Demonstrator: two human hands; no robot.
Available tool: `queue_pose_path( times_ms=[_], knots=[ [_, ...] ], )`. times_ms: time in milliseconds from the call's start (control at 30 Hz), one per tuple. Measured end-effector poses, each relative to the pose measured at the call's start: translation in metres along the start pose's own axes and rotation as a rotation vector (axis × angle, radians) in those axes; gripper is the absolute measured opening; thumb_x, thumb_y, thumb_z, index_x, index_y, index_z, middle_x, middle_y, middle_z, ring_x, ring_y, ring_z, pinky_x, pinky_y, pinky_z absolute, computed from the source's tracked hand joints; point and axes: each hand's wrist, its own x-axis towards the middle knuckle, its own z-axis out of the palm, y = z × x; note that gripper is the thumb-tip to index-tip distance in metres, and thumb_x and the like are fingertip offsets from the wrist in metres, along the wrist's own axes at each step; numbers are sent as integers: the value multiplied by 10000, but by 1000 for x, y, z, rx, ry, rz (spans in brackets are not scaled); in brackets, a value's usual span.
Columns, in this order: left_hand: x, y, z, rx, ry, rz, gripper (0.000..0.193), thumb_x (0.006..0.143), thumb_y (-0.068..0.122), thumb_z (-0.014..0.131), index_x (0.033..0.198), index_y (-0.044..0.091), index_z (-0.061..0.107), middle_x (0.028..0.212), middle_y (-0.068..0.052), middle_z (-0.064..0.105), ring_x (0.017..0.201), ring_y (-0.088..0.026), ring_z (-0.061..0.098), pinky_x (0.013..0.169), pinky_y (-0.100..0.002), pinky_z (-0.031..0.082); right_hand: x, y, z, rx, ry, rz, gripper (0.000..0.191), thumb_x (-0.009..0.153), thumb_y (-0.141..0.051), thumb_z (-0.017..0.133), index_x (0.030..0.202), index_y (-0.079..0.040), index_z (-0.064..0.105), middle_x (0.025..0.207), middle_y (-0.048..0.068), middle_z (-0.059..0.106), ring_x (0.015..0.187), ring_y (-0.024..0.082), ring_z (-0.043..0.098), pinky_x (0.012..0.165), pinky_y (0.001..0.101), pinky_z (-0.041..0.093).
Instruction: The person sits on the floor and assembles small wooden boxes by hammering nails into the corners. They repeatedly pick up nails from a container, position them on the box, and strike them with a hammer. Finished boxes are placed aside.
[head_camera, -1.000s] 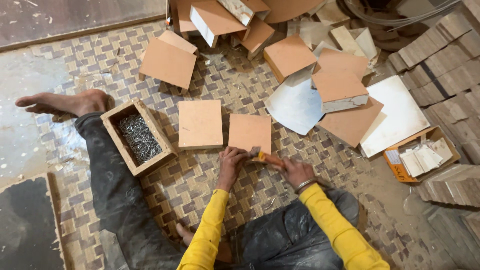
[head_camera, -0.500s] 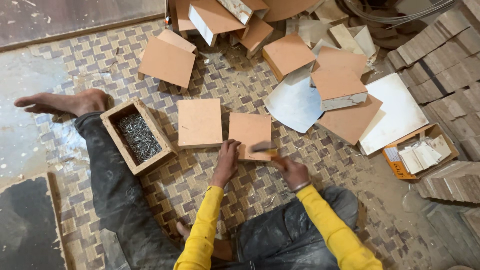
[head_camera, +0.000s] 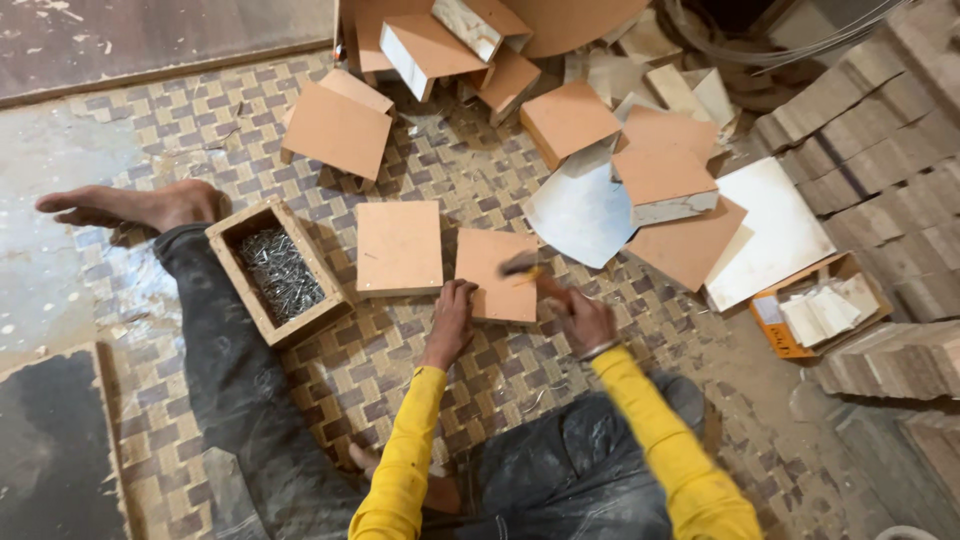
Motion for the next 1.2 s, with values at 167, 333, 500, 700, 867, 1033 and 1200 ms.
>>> queue_pose_path(
  times_ms=[167,333,500,700,867,1033,1200],
  knots=[
    [2,4,-1,5,1,1,516,808,-106,552,1301,45,542,1311,-185,513,1266,-398,494,1028,-487,423,-1,11,-4,-20,88,-363,366,977,-481,636,1230,-227,708,760,50,688,502,179,607,409,338,501],
    [2,9,-6,-15,-26,-51,630,694,-177,560,1285,41,555,1327,-184,514,1240,-416,490,1033,-484,427,-11,30,-17,-224,165,-412,302,936,-493,687,1029,-206,672,765,13,693,493,158,592,429,344,476],
    [2,11,-4,7,-18,-39,573,729,-184,551,1261,29,570,1305,-169,521,1261,-388,508,1071,-471,426,-25,14,-8,-154,282,-499,334,915,-471,689,1101,-194,671,624,39,630,474,162,579,444,343,484],
    [0,9,-5,15,-21,-31,495,789,-158,567,1249,25,575,1295,-156,531,1253,-365,522,1063,-476,431,-24,4,8,240,200,-132,340,1070,-507,563,1199,-202,642,660,49,655,478,124,591,446,272,514],
    [-2,13,-9,-24,-24,-58,479,801,-156,545,1241,28,586,1271,-158,556,1186,-366,554,1011,-471,462,-28,20,11,-377,-124,-371,495,939,-563,622,1150,-116,647,765,98,713,590,257,678,481,418,546],
    [7,9,-25,-198,81,47,347,901,-144,570,1191,36,634,1222,-169,595,1176,-369,585,990,-451,503,-33,47,-4,-211,-81,-221,396,837,-489,710,1081,-177,707,953,66,723,837,309,703,709,478,579],
    [43,-34,-88,668,148,-136,656,601,137,818,1224,34,643,1177,-162,653,1083,-322,602,993,-429,501,-34,85,-25,-273,-348,-234,470,817,-495,750,1169,-185,708,1143,33,647,1132,272,581,955,476,502]
  ],
)
